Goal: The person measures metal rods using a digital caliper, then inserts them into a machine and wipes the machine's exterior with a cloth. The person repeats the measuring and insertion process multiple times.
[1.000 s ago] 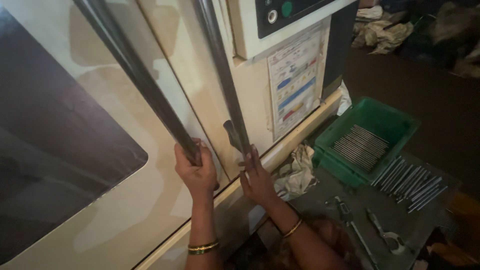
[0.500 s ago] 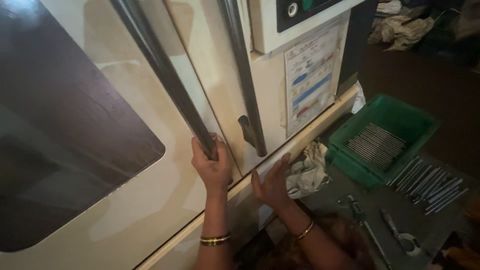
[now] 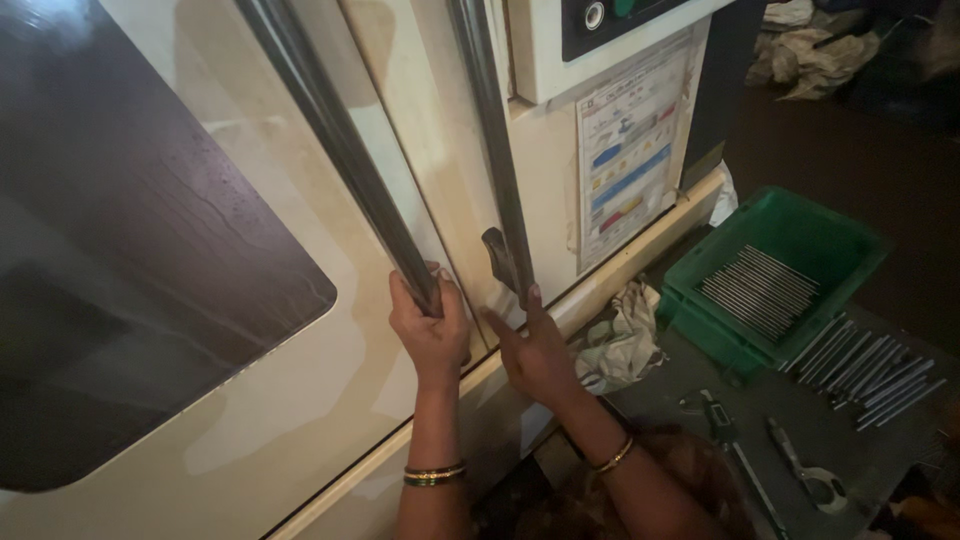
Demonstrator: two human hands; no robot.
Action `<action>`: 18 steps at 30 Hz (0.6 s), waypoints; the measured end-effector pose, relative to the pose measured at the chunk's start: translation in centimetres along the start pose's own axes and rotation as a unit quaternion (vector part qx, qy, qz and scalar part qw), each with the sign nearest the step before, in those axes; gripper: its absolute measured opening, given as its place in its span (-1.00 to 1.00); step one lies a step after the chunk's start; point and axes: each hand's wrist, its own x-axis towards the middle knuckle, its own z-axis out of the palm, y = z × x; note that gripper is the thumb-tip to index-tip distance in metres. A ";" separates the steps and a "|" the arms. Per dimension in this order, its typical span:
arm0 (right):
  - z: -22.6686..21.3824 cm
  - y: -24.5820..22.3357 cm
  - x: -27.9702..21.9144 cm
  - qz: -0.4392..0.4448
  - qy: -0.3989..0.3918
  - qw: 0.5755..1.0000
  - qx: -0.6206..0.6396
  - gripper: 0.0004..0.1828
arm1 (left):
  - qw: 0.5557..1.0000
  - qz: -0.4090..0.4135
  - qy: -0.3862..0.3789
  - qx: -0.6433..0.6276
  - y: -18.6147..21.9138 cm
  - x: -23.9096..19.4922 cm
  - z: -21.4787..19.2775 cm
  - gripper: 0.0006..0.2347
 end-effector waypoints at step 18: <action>1.8 1.6 -2.3 0.007 0.033 0.999 -0.017 -0.45 | 1.000 0.007 0.010 -0.021 0.0 -0.2 0.1 -0.93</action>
